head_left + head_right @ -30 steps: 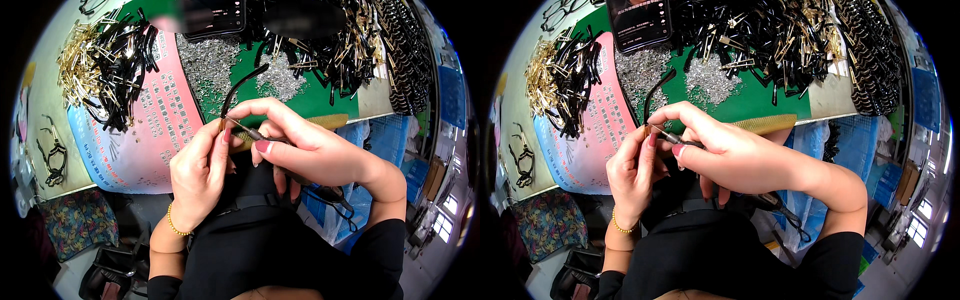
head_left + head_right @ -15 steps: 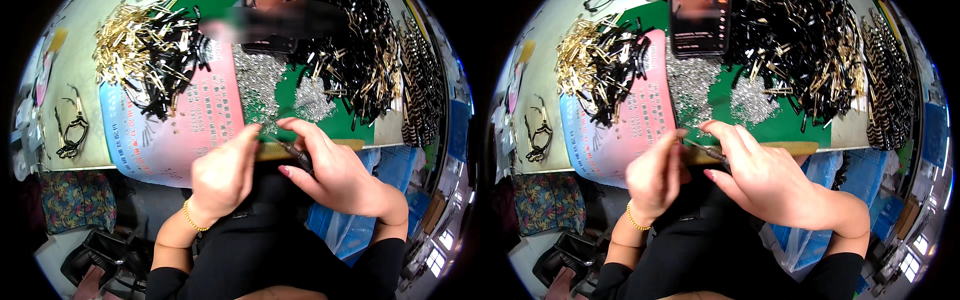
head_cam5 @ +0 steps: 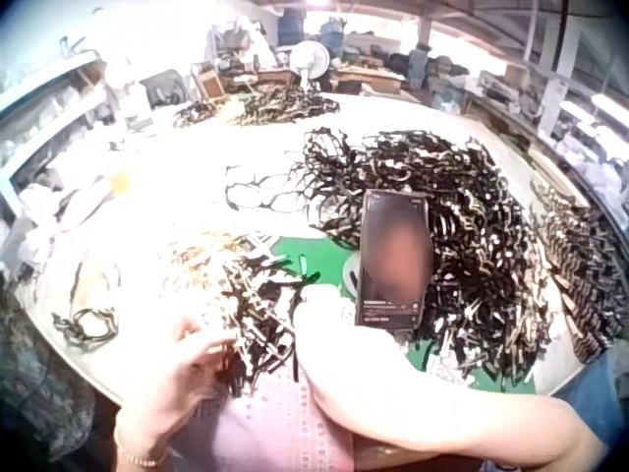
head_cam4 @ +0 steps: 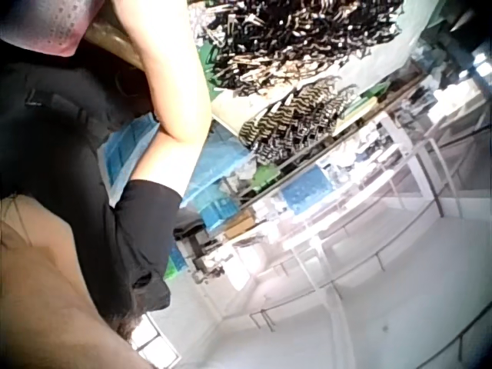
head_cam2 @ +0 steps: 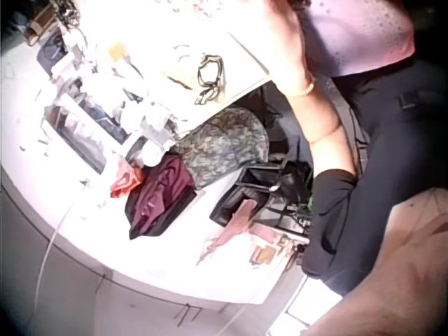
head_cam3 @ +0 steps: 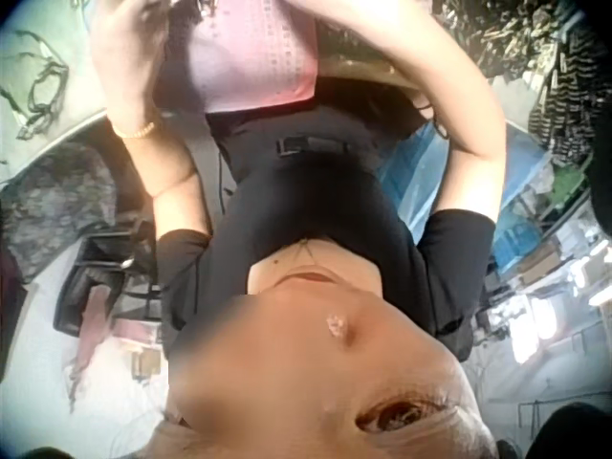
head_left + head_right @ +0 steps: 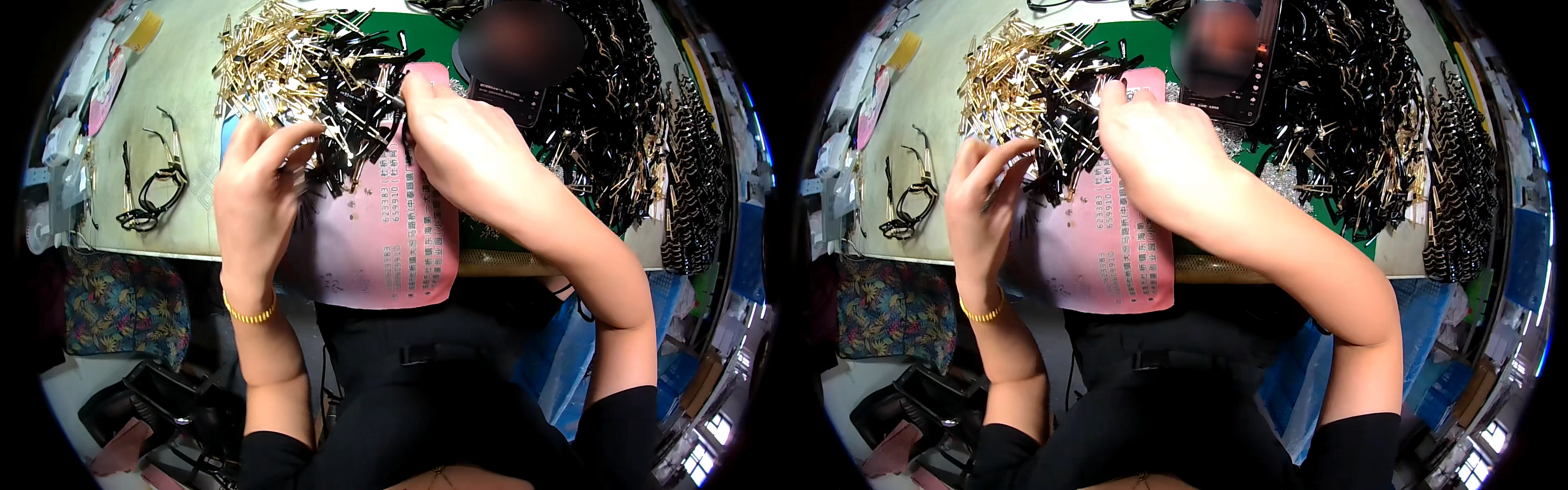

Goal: The person assembles eyeglasses by attaching temple arms to the frame using a screwdriver. They repeatedly pick up temple arms, align them with the frame, and tighten screws to secure them. The process is repeated for multiple pairs of glasses on a cluttered workbench.

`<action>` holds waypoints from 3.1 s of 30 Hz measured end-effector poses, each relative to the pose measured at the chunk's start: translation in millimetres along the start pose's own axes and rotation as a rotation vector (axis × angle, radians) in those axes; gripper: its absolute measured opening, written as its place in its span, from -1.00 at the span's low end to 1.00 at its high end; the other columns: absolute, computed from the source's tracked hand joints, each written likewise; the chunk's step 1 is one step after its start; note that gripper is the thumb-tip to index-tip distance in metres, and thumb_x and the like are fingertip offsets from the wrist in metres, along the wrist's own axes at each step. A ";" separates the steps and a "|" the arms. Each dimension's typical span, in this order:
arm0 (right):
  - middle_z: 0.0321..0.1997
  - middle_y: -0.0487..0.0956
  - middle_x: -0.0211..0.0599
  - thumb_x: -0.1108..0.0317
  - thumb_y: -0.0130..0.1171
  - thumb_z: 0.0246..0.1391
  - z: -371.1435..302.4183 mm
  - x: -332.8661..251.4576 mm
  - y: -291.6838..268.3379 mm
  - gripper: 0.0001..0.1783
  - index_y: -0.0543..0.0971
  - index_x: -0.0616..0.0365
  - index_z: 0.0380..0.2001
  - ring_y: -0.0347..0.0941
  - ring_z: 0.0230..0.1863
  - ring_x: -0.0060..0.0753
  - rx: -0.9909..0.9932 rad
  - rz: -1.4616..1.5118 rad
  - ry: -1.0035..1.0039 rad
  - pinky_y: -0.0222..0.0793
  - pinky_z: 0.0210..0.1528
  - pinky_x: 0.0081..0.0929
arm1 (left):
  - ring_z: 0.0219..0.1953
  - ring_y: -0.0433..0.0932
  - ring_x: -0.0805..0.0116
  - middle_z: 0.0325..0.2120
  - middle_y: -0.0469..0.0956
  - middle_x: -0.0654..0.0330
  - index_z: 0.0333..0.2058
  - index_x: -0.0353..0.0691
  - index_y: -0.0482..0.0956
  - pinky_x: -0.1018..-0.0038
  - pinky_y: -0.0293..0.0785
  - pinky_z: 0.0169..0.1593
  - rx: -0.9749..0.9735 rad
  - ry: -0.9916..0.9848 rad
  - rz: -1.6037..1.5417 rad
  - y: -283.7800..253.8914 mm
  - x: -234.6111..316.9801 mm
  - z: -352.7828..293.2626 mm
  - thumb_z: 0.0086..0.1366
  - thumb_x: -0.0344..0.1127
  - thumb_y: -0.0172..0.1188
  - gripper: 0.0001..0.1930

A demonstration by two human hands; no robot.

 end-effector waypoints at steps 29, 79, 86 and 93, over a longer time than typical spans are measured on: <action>-0.43 0.56 0.23 0.54 0.12 -0.02 -24.7 -13.0 1.1 -0.68 0.37 0.50 -0.18 0.60 -0.38 0.18 -0.040 0.252 0.047 0.54 -0.35 -0.04 | -0.44 0.51 0.54 -0.43 0.64 0.16 -0.06 -0.31 0.43 0.62 0.45 -0.26 -0.061 -0.591 -0.800 37.3 -41.7 -62.8 0.59 -0.25 -0.04 -0.78; -0.24 0.40 -0.20 0.35 0.18 0.23 -205.1 71.6 -29.8 -0.64 0.48 -0.07 0.09 0.55 -0.38 -0.16 -0.210 0.126 0.304 0.51 -0.44 -0.27 | -0.46 0.52 0.56 -0.20 0.71 0.11 -0.07 -0.39 0.47 0.55 0.49 -0.34 -0.514 -0.345 -0.876 115.8 133.3 -85.9 0.56 -0.40 -0.01 -0.83; -0.27 0.40 -0.20 0.38 0.17 0.21 -211.0 75.1 -23.4 -0.53 0.49 -0.18 0.19 0.54 -0.43 -0.18 -0.268 0.079 0.284 0.48 -0.52 -0.30 | -0.56 0.40 0.63 0.03 0.63 -0.07 -0.11 -0.35 0.41 0.60 0.39 -0.46 -0.487 -0.428 -0.950 131.5 141.6 -76.1 0.54 -0.40 0.01 -0.88; -0.31 0.41 -0.20 0.41 0.19 0.15 -208.2 73.4 -25.5 -0.50 0.50 -0.18 0.18 0.55 -0.43 -0.19 -0.198 0.097 0.236 0.45 -0.53 -0.33 | -0.58 0.39 0.66 -0.04 0.69 0.08 -0.10 -0.36 0.41 0.62 0.39 -0.47 -0.589 -0.478 -0.937 131.8 144.9 -81.6 0.55 -0.37 0.01 -0.85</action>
Point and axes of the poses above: each hand's wrist, its own z-axis towards the middle knuckle, its own y-axis out of the palm, x = y × z, the point moved 9 cm from there along z, towards the middle knuckle
